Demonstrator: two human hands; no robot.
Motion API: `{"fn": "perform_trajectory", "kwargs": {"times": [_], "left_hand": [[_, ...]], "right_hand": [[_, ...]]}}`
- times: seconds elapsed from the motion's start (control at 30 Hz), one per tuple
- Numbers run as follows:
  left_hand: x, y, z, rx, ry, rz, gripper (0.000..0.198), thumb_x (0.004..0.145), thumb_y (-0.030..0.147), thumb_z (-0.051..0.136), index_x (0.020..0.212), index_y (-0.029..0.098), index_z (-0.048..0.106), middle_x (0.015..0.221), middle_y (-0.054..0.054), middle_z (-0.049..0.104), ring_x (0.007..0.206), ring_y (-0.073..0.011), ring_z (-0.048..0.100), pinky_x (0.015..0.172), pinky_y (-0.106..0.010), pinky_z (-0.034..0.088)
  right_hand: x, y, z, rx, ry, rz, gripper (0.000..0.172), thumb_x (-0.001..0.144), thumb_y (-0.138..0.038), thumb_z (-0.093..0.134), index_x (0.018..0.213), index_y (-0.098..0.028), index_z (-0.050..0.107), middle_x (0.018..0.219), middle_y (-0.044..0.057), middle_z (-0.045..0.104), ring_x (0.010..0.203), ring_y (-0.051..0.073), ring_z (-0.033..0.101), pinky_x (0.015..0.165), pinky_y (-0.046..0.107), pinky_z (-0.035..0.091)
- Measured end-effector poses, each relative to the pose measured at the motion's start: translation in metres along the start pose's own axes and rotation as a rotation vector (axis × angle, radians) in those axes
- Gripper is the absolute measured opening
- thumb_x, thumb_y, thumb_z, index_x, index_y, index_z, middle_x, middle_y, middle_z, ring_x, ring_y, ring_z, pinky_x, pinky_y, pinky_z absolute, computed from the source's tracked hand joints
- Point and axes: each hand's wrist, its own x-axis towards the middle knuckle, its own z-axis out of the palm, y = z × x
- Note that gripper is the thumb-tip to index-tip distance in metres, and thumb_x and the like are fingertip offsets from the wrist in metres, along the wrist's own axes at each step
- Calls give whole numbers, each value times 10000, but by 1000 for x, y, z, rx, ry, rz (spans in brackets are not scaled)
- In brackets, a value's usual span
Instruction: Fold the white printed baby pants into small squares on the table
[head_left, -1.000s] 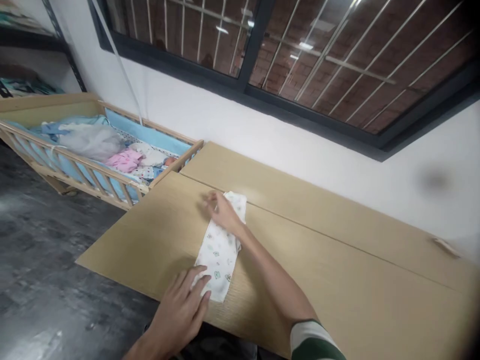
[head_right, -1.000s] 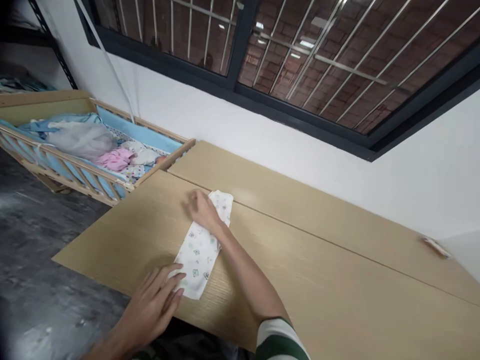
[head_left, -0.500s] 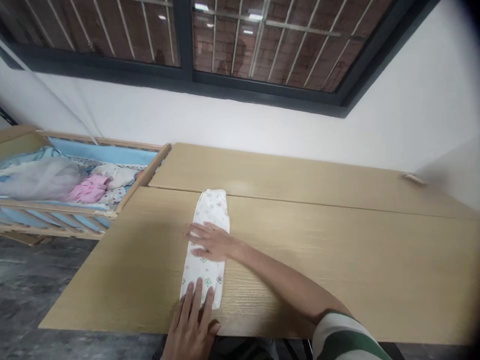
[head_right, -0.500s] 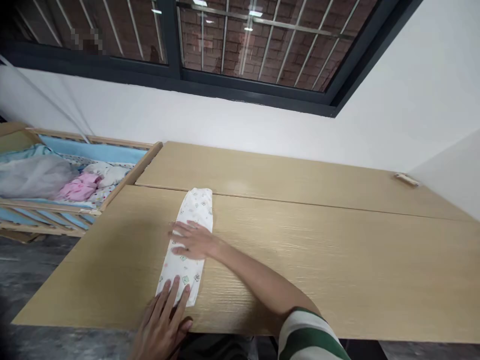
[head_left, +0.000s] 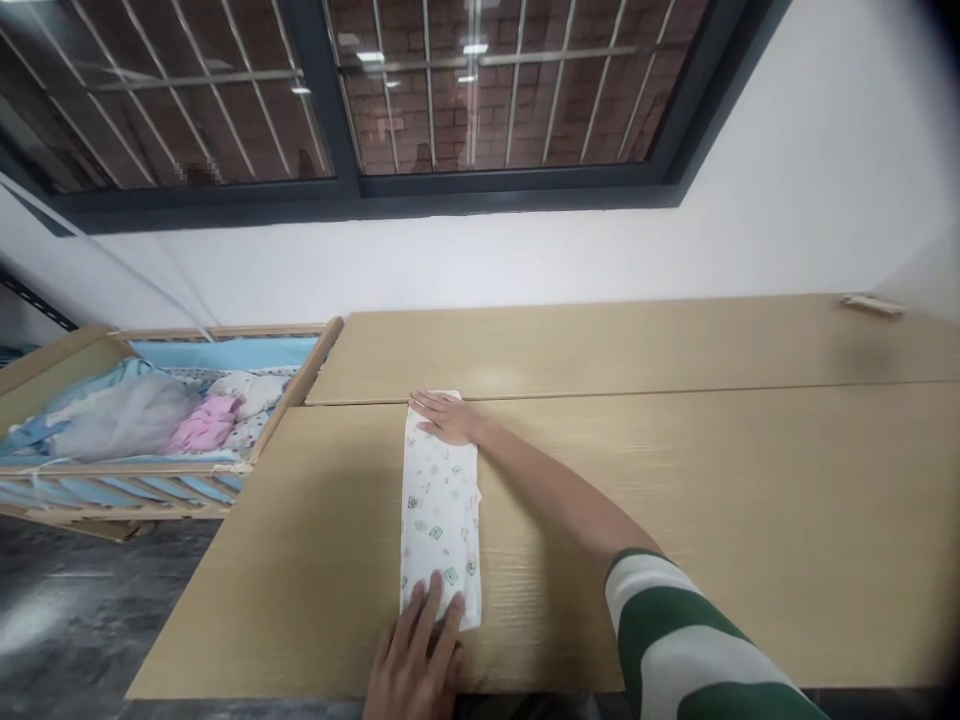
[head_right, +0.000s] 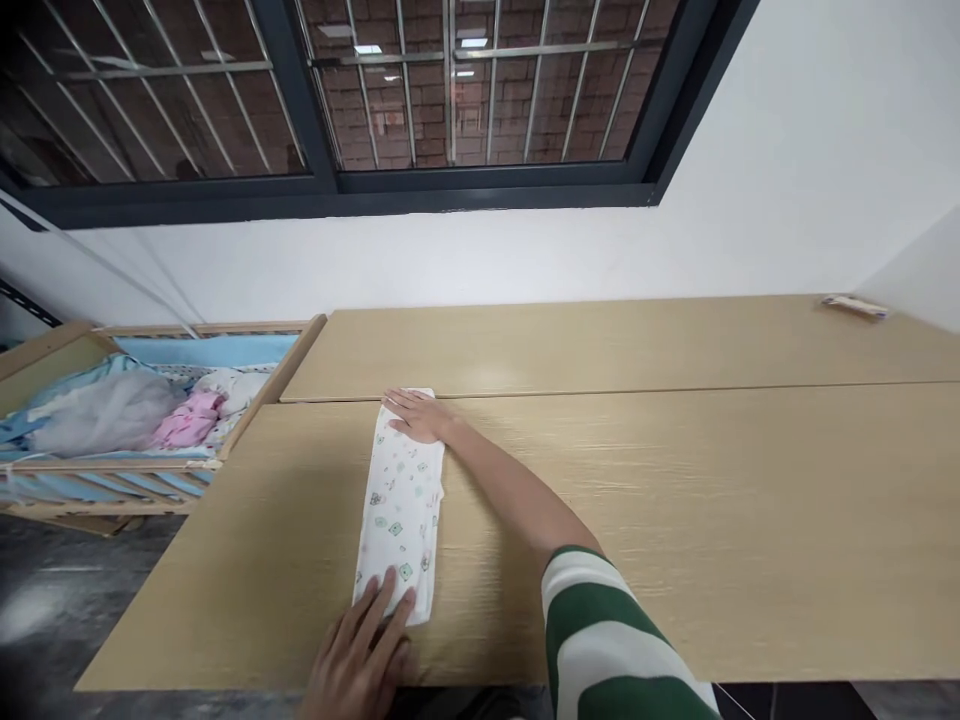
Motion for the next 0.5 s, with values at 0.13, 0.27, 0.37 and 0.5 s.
{"fn": "perform_trajectory", "kwargs": {"times": [0.13,0.27,0.37,0.5], "left_hand": [[25,-11,-8,-243,-125,-52,388,989,128,398,1281,196,644,1377,-53,646,1193,-197,640,970,-335,570],[24,-14,-9,-298,-160,-67,306,1023,185,431,1224,174,661,1366,-81,650,1170,-238,649,970,-422,578],[8,-12,-17,-336,-184,-22,361,1016,262,500,1347,144,583,1418,-100,609,1287,-271,573,1015,-440,559],[-15,-13,-32,-402,-234,91,493,999,249,513,1475,136,453,1515,-104,511,1360,-265,508,1046,-416,543]], "right_hand": [[-27,-34,-19,-39,114,8,571,1027,-276,420,1565,-102,338,1651,175,257,1541,304,201,1245,508,173],[-103,-112,-35,121,127,-42,487,1047,-320,419,1493,-127,456,1461,169,549,1367,290,489,1139,497,386],[-178,-169,-41,291,-38,-129,416,1070,-365,393,1416,-199,554,1327,90,667,1223,213,613,1103,427,446],[-252,-209,-29,288,-80,-102,618,979,-428,589,1504,-132,448,1550,133,470,1431,269,435,1210,457,328]]}}
